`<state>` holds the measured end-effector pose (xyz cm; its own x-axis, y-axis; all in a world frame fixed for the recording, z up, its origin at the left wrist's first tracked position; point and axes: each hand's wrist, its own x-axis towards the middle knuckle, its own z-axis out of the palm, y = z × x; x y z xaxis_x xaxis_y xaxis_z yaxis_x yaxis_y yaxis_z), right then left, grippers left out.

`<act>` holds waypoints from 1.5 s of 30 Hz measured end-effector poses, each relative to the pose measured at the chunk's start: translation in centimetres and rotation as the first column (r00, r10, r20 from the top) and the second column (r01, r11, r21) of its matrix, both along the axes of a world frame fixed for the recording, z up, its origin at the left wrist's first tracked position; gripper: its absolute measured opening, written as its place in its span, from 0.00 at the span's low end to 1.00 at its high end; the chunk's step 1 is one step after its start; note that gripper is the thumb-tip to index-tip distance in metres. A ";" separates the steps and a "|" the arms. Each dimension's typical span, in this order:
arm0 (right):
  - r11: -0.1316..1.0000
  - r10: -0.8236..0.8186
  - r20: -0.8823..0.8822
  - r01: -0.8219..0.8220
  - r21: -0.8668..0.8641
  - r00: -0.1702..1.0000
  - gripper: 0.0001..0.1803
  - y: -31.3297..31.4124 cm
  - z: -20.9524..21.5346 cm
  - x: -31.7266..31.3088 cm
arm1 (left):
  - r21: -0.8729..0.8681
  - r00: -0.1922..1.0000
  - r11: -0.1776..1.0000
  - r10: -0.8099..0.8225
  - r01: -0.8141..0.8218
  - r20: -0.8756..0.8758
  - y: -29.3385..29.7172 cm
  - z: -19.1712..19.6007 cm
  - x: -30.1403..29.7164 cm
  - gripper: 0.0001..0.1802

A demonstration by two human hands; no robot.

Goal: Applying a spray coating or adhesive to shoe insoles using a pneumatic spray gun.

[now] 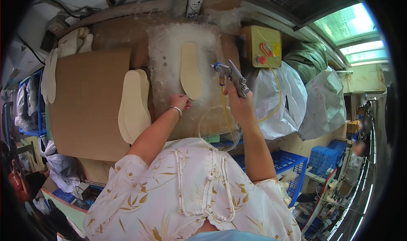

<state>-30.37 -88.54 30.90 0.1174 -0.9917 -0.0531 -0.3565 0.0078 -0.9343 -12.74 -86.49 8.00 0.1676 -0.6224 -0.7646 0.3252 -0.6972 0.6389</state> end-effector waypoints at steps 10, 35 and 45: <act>0.993 -0.101 -0.113 0.106 0.041 0.988 0.16 1.0 0.6 -3.9 | -0.090 0.992 0.995 -0.026 0.037 0.122 1.4 0.3 -1.3 0.10; 0.994 -0.042 0.158 0.026 0.103 0.987 0.18 15.3 -13.5 -12.7 | 0.020 0.052 0.182 -0.381 0.983 0.923 11.6 3.5 -6.0 0.28; 0.995 -0.011 -0.093 0.002 -0.096 0.996 0.15 8.4 -12.1 -12.3 | -0.051 0.068 0.048 -0.470 0.998 0.880 14.0 2.8 -7.7 0.15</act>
